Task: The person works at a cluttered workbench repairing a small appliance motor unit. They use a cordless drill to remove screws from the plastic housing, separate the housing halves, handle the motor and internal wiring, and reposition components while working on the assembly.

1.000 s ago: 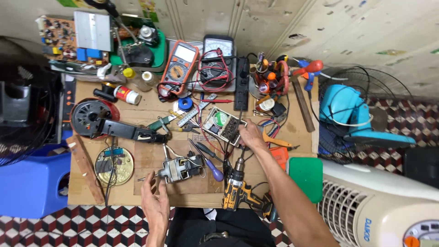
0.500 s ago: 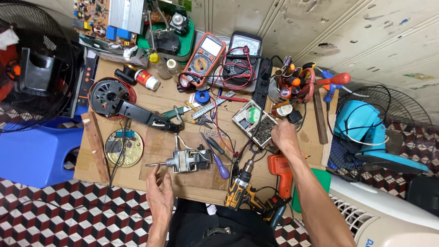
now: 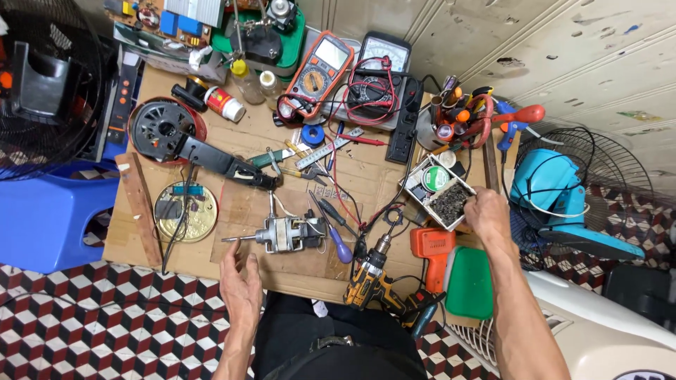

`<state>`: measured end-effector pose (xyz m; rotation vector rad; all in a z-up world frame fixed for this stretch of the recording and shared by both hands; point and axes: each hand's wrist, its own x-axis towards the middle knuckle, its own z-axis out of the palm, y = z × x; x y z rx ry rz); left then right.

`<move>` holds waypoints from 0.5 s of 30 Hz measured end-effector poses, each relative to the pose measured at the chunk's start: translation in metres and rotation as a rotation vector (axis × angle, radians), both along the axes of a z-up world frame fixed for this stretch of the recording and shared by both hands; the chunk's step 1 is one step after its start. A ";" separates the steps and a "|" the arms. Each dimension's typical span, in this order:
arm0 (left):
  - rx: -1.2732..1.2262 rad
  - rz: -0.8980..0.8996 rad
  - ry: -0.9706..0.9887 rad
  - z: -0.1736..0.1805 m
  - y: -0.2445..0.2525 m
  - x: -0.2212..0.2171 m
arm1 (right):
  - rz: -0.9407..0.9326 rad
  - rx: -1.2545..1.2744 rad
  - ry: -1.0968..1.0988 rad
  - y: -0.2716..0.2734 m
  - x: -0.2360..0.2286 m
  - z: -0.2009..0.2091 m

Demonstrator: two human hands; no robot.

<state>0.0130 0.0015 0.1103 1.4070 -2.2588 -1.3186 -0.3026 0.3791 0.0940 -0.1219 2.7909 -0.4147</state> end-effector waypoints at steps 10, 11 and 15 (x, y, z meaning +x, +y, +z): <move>-0.180 -0.065 -0.075 -0.024 -0.003 0.027 | 0.346 0.027 0.118 -0.054 -0.025 -0.041; -0.182 -0.069 -0.081 -0.024 -0.003 0.028 | 0.359 0.042 0.073 -0.065 -0.030 -0.045; -0.073 -0.007 -0.156 -0.002 0.001 0.020 | 0.379 0.023 -0.046 -0.101 -0.038 -0.045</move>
